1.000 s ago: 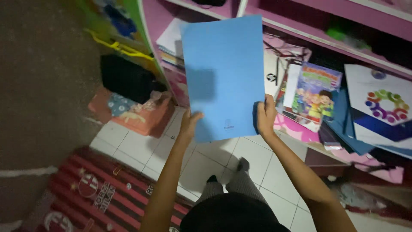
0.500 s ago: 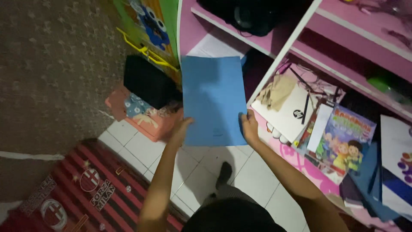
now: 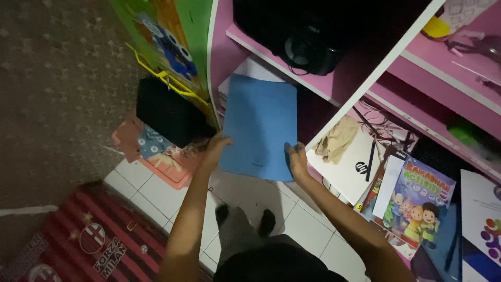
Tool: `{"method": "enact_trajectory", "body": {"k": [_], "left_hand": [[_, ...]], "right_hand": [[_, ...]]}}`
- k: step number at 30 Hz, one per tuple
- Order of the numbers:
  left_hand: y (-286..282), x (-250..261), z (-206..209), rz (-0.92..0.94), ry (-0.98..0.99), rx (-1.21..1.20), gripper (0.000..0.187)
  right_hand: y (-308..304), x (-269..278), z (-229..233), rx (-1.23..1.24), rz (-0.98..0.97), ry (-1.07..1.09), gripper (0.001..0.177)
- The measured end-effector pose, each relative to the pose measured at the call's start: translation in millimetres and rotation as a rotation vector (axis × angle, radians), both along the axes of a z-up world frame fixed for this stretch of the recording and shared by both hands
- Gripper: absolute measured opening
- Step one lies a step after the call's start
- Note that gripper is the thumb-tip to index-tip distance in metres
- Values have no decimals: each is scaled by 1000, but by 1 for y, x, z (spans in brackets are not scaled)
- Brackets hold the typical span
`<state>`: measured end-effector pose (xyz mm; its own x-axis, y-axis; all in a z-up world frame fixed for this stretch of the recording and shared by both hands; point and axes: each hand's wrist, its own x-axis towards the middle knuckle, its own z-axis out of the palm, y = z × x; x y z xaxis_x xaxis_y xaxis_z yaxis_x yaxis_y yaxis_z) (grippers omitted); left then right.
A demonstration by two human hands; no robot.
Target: Organizing various folders, books, and documents on a desk and shelf.
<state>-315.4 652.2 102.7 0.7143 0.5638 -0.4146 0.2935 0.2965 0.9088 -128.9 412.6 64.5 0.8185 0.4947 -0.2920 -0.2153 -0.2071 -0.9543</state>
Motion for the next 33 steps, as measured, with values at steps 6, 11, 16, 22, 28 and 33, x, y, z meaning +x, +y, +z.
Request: {"method": "enact_trajectory", "body": {"k": [6,11,16,22,28,33], "left_hand": [[47,45,-13,-113,90,15,49],[83,82,-16,-179,30,-7,59],[134,108,-87,-194,-52,38,71],[160,132,-81,74,-62,-212,51],[171,162,-122,393,-162,-365,25],[173,174,-192,441,-249,-446,27]], "right_hand": [[13,35,-76,114,-176,-83,34],[37,46,-48,179,-232,-268,27],[82,67,-29,82,-328,-361,28],[135,94,-34,170,-453,-310,27],[169,126,-73,17,-591,-256,40],[173,126,-79,-129,-595,-221,48]]}}
